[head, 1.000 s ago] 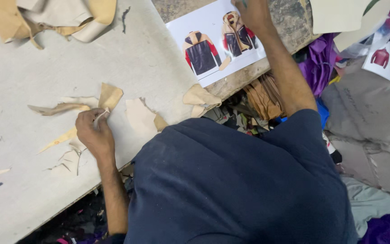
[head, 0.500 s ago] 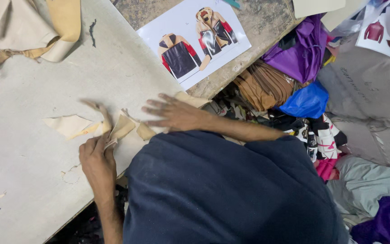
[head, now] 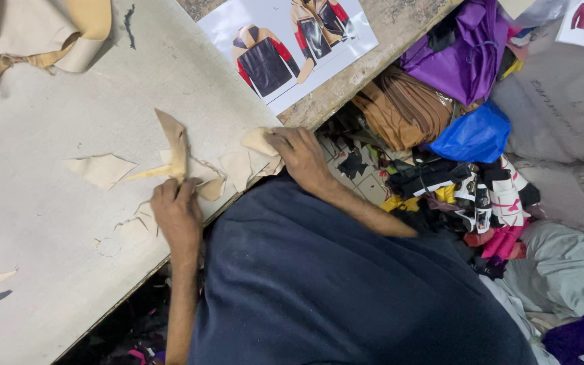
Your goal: The person cuts a large piece of beige fabric on a workbench using a rotary cutter. They repeatedly position the fabric, cut along straight lines, and set aside the cut pieces. A printed reference image of a jacket is visible on the table.
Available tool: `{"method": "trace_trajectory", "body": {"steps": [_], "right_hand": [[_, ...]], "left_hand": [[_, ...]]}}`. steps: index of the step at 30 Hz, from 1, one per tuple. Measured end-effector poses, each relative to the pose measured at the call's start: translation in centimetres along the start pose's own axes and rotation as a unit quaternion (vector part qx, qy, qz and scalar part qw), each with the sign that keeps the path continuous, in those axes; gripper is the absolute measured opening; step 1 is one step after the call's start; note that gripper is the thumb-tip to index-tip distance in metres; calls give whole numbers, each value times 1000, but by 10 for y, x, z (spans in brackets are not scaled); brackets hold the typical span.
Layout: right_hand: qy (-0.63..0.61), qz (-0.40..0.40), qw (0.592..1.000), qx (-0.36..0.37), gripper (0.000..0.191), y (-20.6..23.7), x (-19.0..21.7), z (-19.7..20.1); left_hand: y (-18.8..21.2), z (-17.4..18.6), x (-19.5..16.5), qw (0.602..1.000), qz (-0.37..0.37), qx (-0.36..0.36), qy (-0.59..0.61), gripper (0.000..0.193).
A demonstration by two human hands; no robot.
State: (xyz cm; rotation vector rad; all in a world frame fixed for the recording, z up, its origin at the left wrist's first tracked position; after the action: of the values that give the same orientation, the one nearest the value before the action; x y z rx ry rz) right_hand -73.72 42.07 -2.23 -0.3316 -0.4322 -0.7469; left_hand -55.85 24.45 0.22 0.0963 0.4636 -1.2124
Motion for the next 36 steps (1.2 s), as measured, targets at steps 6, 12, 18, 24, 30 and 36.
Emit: {"method": "trace_trajectory", "body": {"steps": [6,12,18,24,30,36], "right_hand": [[-227,-63,969,72,37,-12,10,8],[-357,-45,933,27,49,-42,20,44],[-198,-3,972,124,35,-25,23,17],[-120,64,986,96,61,11,16,1],[73,162,978,112,78,25,33,-41],[17,231,954,192,74,25,58,-68]], "left_hand": [[-46,-30,-68,933,29,1,360,31],[-54,40,-62,925,-60,-175,333,32],[-13,37,71,962,106,-166,189,40],[54,45,179,966,229,-85,-82,63],[38,-30,138,924,192,239,-228,79],[-15,-65,-23,984,-120,132,-5,92]]}}
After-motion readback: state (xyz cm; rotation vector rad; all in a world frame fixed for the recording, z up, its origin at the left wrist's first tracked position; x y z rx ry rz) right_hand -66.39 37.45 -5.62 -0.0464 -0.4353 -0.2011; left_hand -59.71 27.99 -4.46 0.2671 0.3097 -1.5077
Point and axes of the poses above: each hand's wrist, its own y-axis away from the middle knuckle, its own z-axis out of the back of the hand, x = y × z, the point moved 9 cm from there along -y, towards the middle knuckle, and after that the axes turned 12 degrees about -z, right-handed, at the moved point
